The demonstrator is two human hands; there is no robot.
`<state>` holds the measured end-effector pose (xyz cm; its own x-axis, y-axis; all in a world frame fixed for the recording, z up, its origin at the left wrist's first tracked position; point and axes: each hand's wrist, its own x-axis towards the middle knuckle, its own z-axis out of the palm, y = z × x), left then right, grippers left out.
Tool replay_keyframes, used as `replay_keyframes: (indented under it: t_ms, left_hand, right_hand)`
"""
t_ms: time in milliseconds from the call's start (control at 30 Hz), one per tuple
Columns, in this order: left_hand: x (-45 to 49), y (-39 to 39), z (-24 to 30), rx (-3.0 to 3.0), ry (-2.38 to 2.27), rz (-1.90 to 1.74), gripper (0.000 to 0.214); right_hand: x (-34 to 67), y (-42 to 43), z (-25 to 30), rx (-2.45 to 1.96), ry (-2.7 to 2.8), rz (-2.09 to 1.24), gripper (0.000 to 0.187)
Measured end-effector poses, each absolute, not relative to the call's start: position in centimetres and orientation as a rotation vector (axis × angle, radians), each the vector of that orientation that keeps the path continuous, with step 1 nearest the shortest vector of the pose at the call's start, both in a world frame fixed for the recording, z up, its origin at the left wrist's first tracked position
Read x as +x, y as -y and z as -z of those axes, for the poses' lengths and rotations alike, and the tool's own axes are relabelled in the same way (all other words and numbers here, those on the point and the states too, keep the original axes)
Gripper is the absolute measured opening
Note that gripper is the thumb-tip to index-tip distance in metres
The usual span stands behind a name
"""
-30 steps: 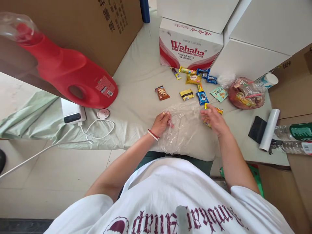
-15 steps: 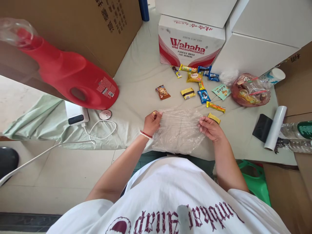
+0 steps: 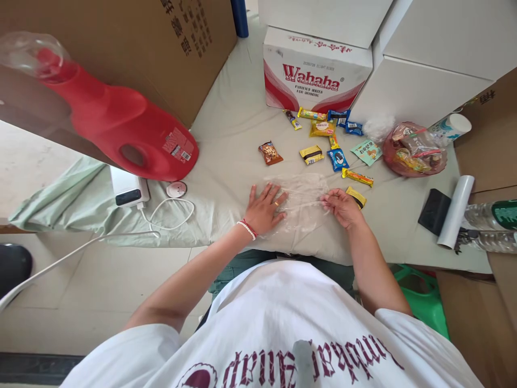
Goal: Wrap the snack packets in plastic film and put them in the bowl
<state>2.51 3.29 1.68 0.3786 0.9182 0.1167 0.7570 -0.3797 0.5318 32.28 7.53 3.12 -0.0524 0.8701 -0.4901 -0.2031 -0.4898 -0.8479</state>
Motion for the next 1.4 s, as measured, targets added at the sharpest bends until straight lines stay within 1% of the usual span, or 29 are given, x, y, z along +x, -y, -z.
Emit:
replay_keyframes:
  t_ms: [100, 167, 233, 333, 400, 467, 600, 667, 733, 800, 900, 967, 1067, 1167, 1300, 1400]
  left_hand:
    - [1.9, -2.8, -0.2, 2.258, -1.527, -0.439, 0.075]
    - [1.6, -2.6, 0.1, 2.280, -1.570, -0.364, 0.084]
    - [1.6, -2.4, 0.0, 2.317, -1.593, -0.280, 0.086]
    - [1.7, -2.3, -0.4, 2.376, -1.593, -0.181, 0.085]
    - [1.8, -2.3, -0.5, 2.399, -1.591, -0.148, 0.088]
    - [1.8, -2.3, -0.5, 2.406, -1.604, -0.130, 0.090]
    - [2.0, -2.3, -0.2, 2.375, -1.680, -0.121, 0.086]
    - [2.1, -2.3, -0.1, 2.353, -1.713, -0.125, 0.087]
    - [2.2, -2.3, 0.0, 2.332, -1.736, -0.131, 0.088]
    - [2.2, -2.3, 0.1, 2.321, -1.744, -0.135, 0.089]
    - [2.2, -2.3, 0.1, 2.327, -1.744, -0.148, 0.088]
    - [2.2, -2.3, 0.1, 2.331, -1.748, -0.162, 0.089]
    - [2.2, -2.3, 0.1, 2.322, -1.751, -0.170, 0.086]
    - [2.1, -2.4, -0.1, 2.306, -1.744, -0.186, 0.078]
    - [2.3, -2.4, -0.4, 2.280, -1.746, -0.251, 0.068]
    - [2.0, -2.6, -0.5, 2.254, -1.746, -0.283, 0.064]
  right_hand:
    - [33.8, -8.6, -3.9, -1.329, 0.589, -1.627, 0.053]
    - [34.6, -9.0, -4.3, -1.272, 0.517, -1.586, 0.052]
    - [34.8, -9.2, -4.6, -1.287, 0.492, -1.564, 0.047]
    - [33.6, -9.2, -4.6, -1.468, 0.537, -1.602, 0.038]
    - [32.5, -9.6, -4.6, -1.552, 0.623, -1.637, 0.039]
    - [31.9, -10.4, -4.7, -1.545, 0.721, -1.631, 0.041]
    - [33.4, -12.3, -5.4, -1.427, 0.718, -1.384, 0.044]
    - [34.4, -12.2, -5.9, -1.448, 0.666, -1.312, 0.044]
    - [34.7, -10.7, -6.2, -1.565, 0.679, -1.402, 0.047]
    - [34.0, -8.1, -6.3, -1.618, 0.752, -1.616, 0.052]
    - [31.8, -4.1, -6.1, -1.474, 0.857, -1.945, 0.064]
    - [30.6, -2.4, -5.8, -1.439, 0.894, -2.038, 0.071]
    - [30.7, -1.2, -5.4, -1.549, 0.915, -1.947, 0.065]
    - [32.4, -0.2, -5.2, -1.672, 0.928, -1.834, 0.060]
    - [34.6, 1.8, -5.0, -1.787, 1.005, -1.791, 0.060]
    - [35.8, 3.1, -4.8, -1.827, 1.102, -1.761, 0.062]
